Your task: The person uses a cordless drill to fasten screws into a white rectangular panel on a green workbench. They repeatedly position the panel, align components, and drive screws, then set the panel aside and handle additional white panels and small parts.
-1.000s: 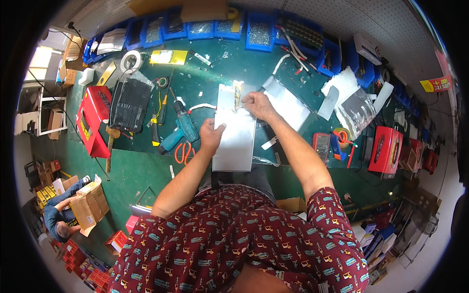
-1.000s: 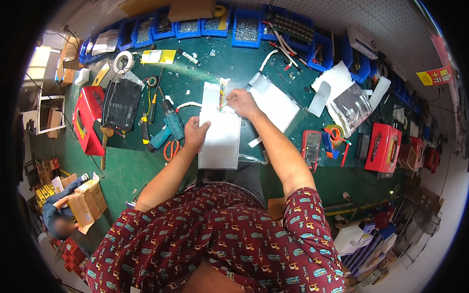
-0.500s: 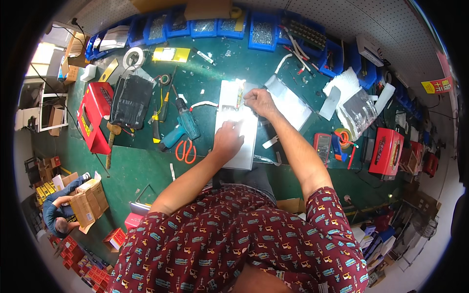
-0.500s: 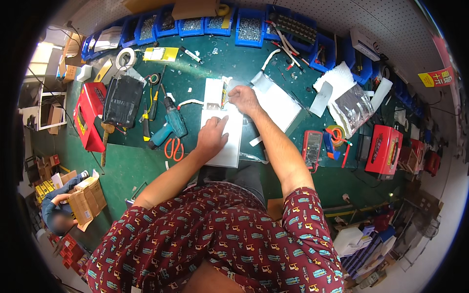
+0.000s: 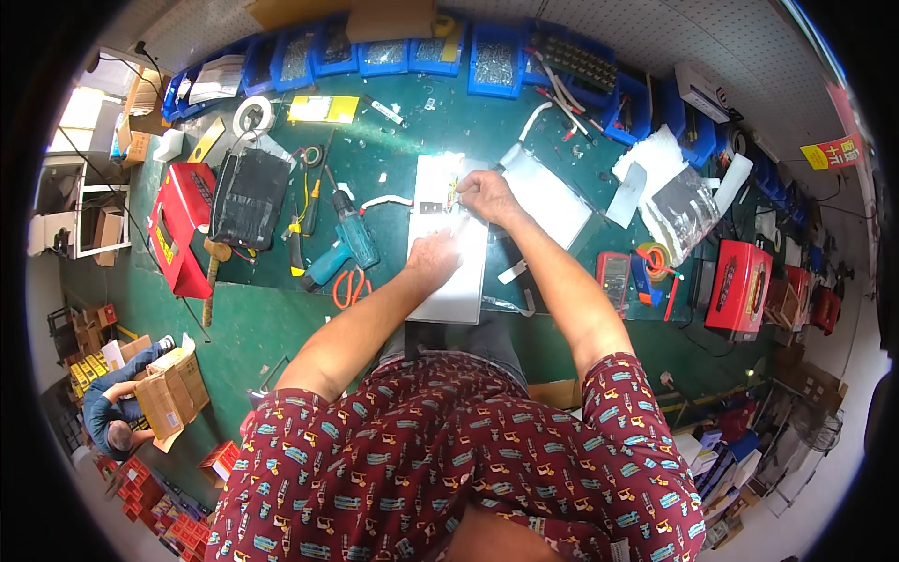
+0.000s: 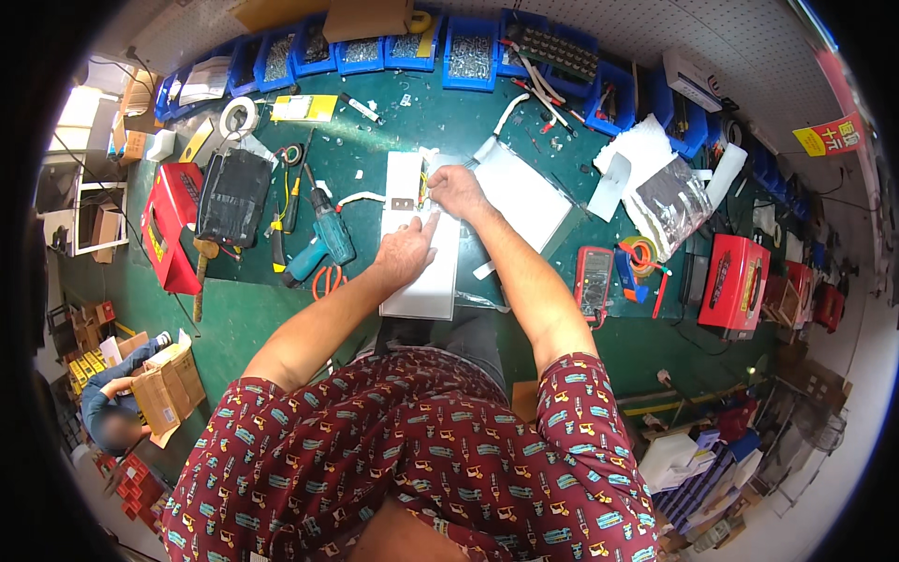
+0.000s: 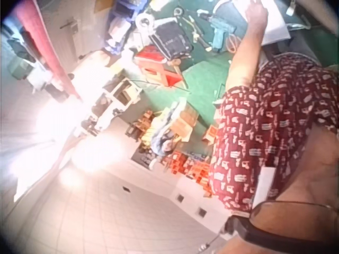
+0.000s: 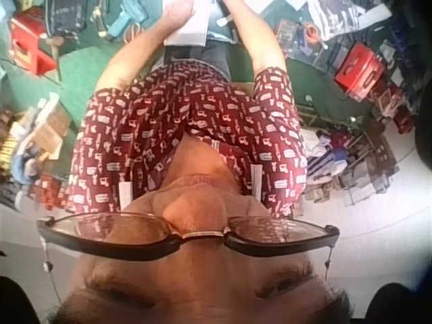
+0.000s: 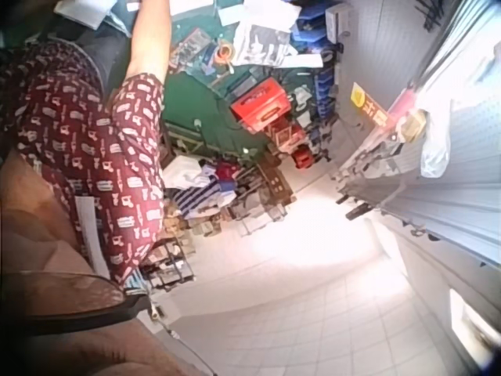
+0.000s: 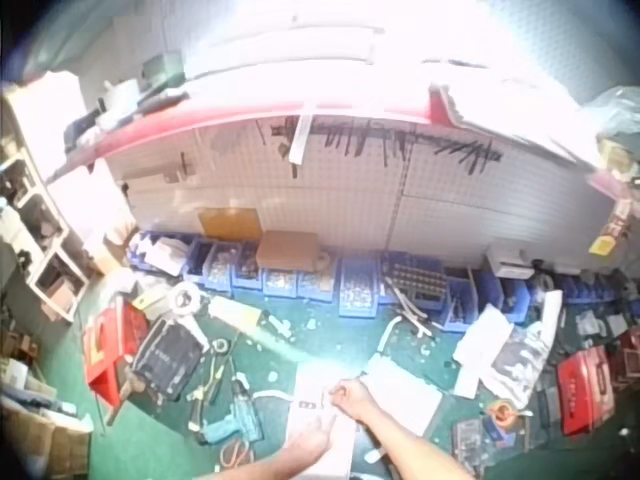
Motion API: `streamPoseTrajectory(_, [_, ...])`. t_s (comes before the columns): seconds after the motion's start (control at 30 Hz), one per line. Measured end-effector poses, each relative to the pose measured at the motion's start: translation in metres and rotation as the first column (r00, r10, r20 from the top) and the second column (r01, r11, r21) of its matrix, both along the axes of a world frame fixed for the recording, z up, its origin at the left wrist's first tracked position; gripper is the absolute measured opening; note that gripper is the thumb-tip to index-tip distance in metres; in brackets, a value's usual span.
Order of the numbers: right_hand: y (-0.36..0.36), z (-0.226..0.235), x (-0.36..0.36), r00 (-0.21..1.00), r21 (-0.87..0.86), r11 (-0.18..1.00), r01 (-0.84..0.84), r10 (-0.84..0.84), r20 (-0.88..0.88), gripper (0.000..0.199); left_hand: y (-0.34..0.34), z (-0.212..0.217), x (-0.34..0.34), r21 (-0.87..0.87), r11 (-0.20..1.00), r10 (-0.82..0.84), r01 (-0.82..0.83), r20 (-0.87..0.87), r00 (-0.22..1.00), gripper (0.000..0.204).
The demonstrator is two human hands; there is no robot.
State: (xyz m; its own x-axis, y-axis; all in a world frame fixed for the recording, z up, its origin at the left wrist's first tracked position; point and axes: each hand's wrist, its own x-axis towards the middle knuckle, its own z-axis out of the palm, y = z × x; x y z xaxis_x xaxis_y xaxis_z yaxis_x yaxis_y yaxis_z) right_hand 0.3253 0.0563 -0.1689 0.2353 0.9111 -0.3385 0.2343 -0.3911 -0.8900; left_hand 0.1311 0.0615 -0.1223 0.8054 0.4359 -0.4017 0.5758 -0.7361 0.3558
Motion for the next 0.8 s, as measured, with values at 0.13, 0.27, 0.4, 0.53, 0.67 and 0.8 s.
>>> streamPoseTrajectory(0.13, [-0.001, 0.006, -0.003, 0.999, -0.026, 0.999, 0.032, -0.032, -0.004, 0.021, 0.002, -0.001, -0.001, -0.001, 1.000, -0.013, 0.013, -0.047, 0.999, 0.075])
streamPoseTrajectory(0.27, [-0.010, 0.000, 0.003, 0.996, 0.034, 0.997, 0.073, -0.074, 0.038, 0.022, -0.003, -0.003, -0.006, 0.053, 0.999, -0.010, 0.009, 0.013, 1.000, 0.076])
streamPoseTrajectory(0.4, [-0.027, -0.009, 0.010, 0.970, 0.030, 0.977, 0.213, -0.215, 0.114, 0.023, -0.003, -0.004, -0.005, 0.061, 0.998, 0.000, 0.000, 0.012, 1.000, 0.076])
streamPoseTrajectory(0.53, [-0.047, -0.010, 0.007, 0.971, 0.045, 0.978, 0.202, -0.206, 0.123, 0.023, -0.003, -0.006, -0.007, 0.054, 0.998, 0.024, -0.026, 0.032, 0.999, 0.076])
streamPoseTrajectory(0.67, [-0.056, -0.010, -0.004, 0.958, 0.119, 0.974, 0.194, -0.214, 0.192, 0.023, -0.004, -0.011, -0.010, 0.060, 0.998, 0.032, -0.035, 0.064, 0.997, 0.072])
streamPoseTrajectory(0.8, [-0.058, -0.013, -0.014, 0.944, 0.160, 0.964, 0.211, -0.244, 0.224, 0.024, -0.004, -0.013, -0.013, 0.054, 0.997, 0.041, -0.047, 0.117, 0.992, 0.070])
